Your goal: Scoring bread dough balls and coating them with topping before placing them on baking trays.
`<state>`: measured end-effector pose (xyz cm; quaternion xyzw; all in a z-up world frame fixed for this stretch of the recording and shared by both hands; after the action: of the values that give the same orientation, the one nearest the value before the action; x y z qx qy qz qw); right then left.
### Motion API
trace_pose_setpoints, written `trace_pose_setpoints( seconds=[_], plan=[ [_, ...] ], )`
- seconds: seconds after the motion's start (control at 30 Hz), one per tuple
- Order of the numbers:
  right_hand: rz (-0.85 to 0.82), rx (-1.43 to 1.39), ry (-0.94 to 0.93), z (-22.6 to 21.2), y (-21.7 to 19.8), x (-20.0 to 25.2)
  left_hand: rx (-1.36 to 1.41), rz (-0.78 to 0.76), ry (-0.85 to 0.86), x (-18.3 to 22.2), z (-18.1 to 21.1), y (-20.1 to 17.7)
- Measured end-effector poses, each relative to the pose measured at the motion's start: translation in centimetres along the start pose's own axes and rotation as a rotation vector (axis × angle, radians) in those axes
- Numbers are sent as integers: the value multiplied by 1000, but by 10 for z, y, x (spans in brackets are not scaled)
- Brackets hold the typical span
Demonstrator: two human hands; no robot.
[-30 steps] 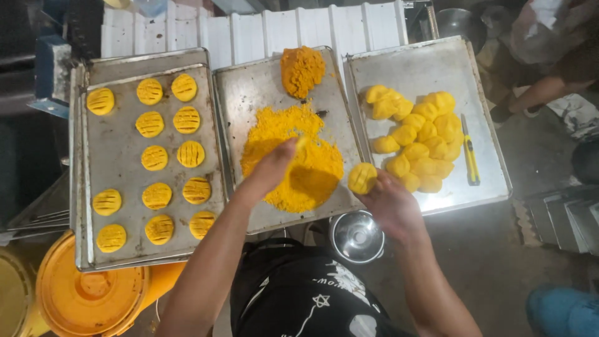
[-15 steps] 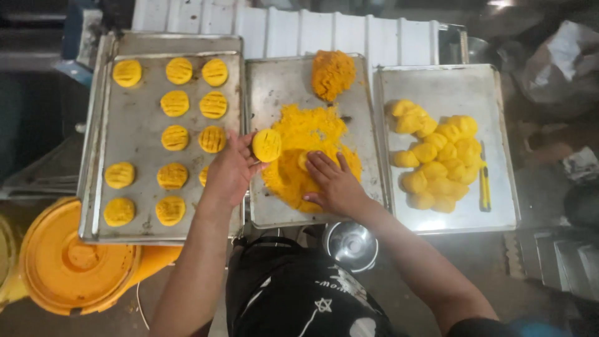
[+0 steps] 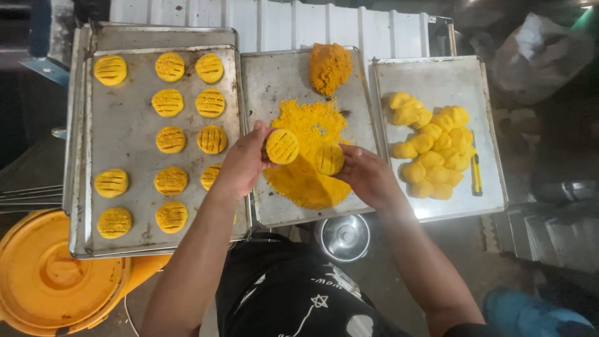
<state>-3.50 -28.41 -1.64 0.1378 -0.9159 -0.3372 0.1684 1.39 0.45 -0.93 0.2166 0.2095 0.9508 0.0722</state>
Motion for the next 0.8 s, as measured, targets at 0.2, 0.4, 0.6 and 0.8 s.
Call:
trace_pose_setpoints(
  seconds=[0.2, 0.4, 0.6, 0.8],
  plan=[
    [101, 108, -70, 24, -1, -5, -173, -81, 30, 14, 41, -74],
    [225, 225, -190, 46, 69, -42, -441, -101, 144, 37, 118, -240],
    [290, 281, -275, 86, 146, -86, -505, 1, 88, 6, 142, -326],
    [466, 566, -181, 119, 226, -100, -820, -97, 30, -29, 157, -313]
  ],
)
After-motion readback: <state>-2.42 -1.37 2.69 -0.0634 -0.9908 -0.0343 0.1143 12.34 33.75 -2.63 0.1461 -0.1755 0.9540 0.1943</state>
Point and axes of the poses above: each hand's wrist, its own x-axis away from the middle knuckle, its own y-axis out of the palm, z = x × y, the point moved 1 cm from there along -x, towards the middle knuckle, and after that the axes turned 1 degree about y, right-handed, at the moved point
